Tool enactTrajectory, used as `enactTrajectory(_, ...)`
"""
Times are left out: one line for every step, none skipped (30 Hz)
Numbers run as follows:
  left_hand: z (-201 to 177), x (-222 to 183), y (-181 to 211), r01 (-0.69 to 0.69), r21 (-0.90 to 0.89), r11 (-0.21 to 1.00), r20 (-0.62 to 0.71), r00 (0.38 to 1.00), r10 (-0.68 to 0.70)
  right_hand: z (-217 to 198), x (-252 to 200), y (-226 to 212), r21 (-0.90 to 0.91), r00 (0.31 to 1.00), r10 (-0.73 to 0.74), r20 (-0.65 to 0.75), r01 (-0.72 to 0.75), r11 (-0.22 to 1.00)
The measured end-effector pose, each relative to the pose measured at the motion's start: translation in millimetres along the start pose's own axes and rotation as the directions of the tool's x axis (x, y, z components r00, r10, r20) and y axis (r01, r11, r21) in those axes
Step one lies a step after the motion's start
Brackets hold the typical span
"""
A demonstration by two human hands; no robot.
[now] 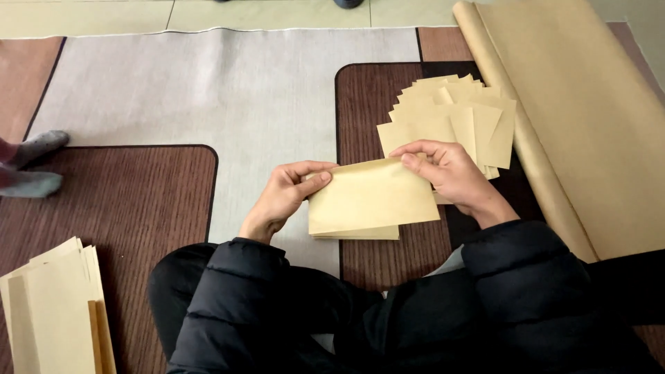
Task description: Folding and stacking small square paper sheets to prepare packaging materials.
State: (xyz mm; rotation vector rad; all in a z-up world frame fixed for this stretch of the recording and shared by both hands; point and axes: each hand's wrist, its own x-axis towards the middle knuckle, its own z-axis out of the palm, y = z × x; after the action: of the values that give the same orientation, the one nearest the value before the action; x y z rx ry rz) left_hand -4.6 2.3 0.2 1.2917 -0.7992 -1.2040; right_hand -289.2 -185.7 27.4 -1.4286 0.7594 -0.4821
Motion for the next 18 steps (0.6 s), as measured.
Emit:
enactTrajectory(-1.1,0.1,0.0,-0.001,-0.001,1.000,-0.001,1.000,0.001,0.1,1.9,-1.4,-0.001,1.000,0.000,0.001,0.000,1.000)
enactTrajectory(-1.9,0.2,-0.1,0.002,-0.013,1.000,-0.004,1.000,-0.003,0.0,3.5,-2.6,0.016,1.000,0.023,0.006,-0.023,1.000)
enactTrajectory(-2.7,0.2,-0.3,0.005,-0.026,1.000,-0.007,1.000,-0.006,-0.1,5.1,-3.7,0.033,0.999,0.045,0.011,-0.046,0.998)
enactTrajectory(-3.3,0.1,-0.3,0.006,-0.026,1.000,-0.008,1.000,-0.007,-0.8,5.6,-4.5,0.033,0.999,0.046,0.011,-0.047,0.998)
enactTrajectory(-3.8,0.0,-0.3,0.001,-0.040,0.999,-0.016,1.000,-0.002,-1.6,6.1,-5.2,0.032,0.999,0.049,0.016,-0.049,0.998)
enactTrajectory(-3.9,0.3,0.0,-0.004,-0.054,0.999,-0.022,1.000,0.003,-2.8,6.6,-6.3,0.031,0.998,0.051,0.020,-0.052,0.998)
enactTrajectory(-3.8,0.3,0.3,-0.003,-0.055,0.999,-0.022,1.000,0.002,-2.7,7.8,-3.7,0.031,0.998,0.052,0.020,-0.053,0.998)
enactTrajectory(-3.3,0.5,0.6,-0.014,-0.066,0.998,-0.029,1.000,0.012,-3.1,8.9,-1.2,0.038,0.998,0.057,0.019,-0.058,0.998)
enactTrajectory(-2.8,0.6,1.0,-0.024,-0.077,0.997,-0.035,0.999,0.021,-3.5,9.9,1.1,0.044,0.998,0.063,0.018,-0.063,0.997)
enactTrajectory(-3.1,0.8,0.6,-0.024,-0.077,0.997,-0.035,0.999,0.021,-3.2,9.6,3.1,0.044,0.998,0.063,0.017,-0.063,0.997)
enactTrajectory(-3.4,0.9,0.2,-0.028,-0.078,0.997,-0.038,0.999,0.025,-2.9,9.3,4.9,0.046,0.998,0.067,0.012,-0.067,0.997)
enactTrajectory(-4.0,0.7,0.0,-0.032,-0.077,0.997,-0.043,0.999,0.028,-2.1,9.2,7.0,0.049,0.997,0.071,0.007,-0.071,0.996)
enactTrajectory(-6.1,1.5,-2.1,-0.032,-0.076,0.997,-0.043,0.999,0.029,-0.2,5.2,3.8,0.050,0.998,0.070,0.008,-0.070,0.996)
enactTrajectory(-8.1,2.6,-4.0,-0.039,-0.071,0.997,-0.060,0.998,0.035,1.5,1.3,0.3,0.031,0.994,0.098,0.043,-0.100,0.995)
enactTrajectory(-10.1,3.8,-5.9,-0.047,-0.066,0.997,-0.077,0.996,0.042,3.1,-2.5,-3.3,0.011,0.989,0.127,0.077,-0.129,0.992)
enactTrajectory(-11.2,4.7,-5.2,-0.046,-0.065,0.997,-0.077,0.996,0.041,0.3,0.5,4.7,0.013,0.989,0.128,0.077,-0.129,0.992)
enactTrajectory(-12.2,5.7,-4.6,-0.035,-0.024,0.999,-0.094,0.995,0.033,-2.6,3.6,12.9,0.000,0.985,0.167,0.045,-0.167,0.986)
enactTrajectory(-12.7,6.9,-4.3,-0.024,0.016,1.000,-0.111,0.993,0.026,-6.1,6.4,21.1,-0.012,0.979,0.206,0.011,-0.206,0.979)
